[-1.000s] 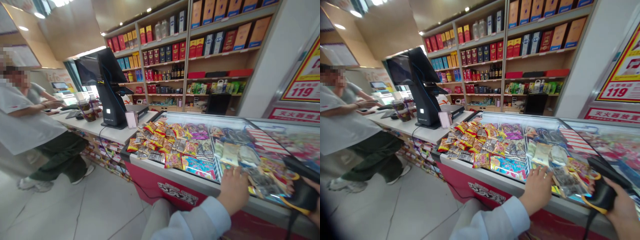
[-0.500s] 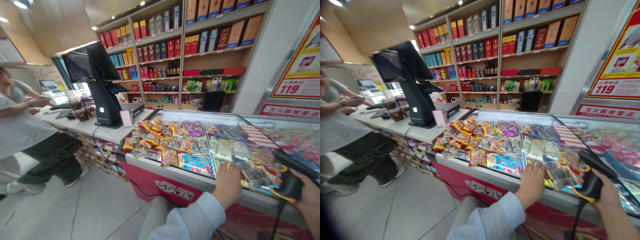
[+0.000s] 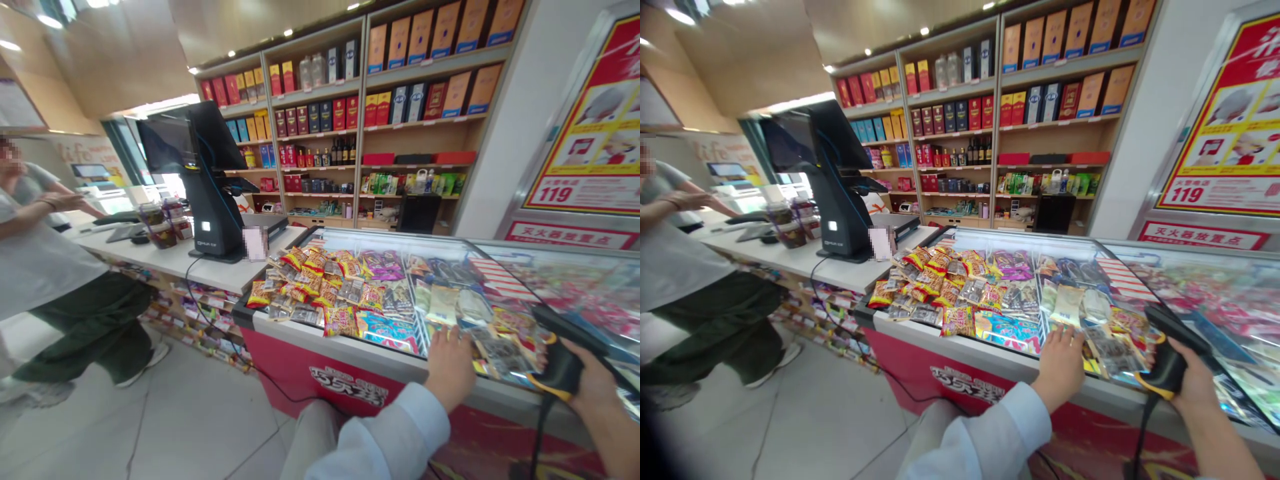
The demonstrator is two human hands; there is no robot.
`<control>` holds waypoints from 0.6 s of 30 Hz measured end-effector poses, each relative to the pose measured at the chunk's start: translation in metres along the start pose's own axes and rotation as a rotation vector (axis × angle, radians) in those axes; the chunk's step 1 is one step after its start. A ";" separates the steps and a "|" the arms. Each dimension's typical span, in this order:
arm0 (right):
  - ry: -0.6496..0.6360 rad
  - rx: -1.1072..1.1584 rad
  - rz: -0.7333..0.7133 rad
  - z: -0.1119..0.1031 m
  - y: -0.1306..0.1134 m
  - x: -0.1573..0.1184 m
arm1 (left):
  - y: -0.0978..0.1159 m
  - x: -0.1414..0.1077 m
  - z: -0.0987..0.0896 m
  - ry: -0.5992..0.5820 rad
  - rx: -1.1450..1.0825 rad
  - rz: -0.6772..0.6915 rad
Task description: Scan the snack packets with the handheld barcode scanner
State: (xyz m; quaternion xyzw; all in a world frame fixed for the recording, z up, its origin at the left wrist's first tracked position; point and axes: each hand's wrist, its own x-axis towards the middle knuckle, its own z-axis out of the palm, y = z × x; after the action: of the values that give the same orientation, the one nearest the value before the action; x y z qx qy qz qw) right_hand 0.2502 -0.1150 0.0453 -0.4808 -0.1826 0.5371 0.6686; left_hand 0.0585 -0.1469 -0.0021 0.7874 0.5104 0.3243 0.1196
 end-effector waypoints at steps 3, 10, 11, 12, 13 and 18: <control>-0.041 0.026 0.042 -0.002 -0.003 -0.004 | -0.004 0.002 -0.003 0.073 -0.075 0.019; -0.202 0.074 -0.116 0.021 -0.011 -0.034 | -0.031 0.005 -0.088 0.406 -0.195 0.045; -0.244 0.074 -0.124 0.029 -0.010 -0.037 | -0.038 0.004 -0.105 0.455 -0.194 0.031; -0.290 0.075 -0.124 0.039 -0.008 -0.041 | -0.047 0.004 -0.122 0.485 -0.190 0.026; -0.331 0.077 -0.121 0.050 -0.005 -0.045 | -0.055 0.003 -0.137 0.514 -0.187 0.018; -0.444 0.063 -0.086 0.110 0.019 -0.069 | -0.102 -0.011 -0.191 0.627 -0.157 -0.071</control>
State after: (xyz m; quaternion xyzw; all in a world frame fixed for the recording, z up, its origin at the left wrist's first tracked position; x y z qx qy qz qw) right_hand 0.1320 -0.1286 0.1002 -0.3214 -0.3287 0.6063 0.6489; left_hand -0.1394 -0.1377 0.0855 0.6192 0.5230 0.5851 0.0285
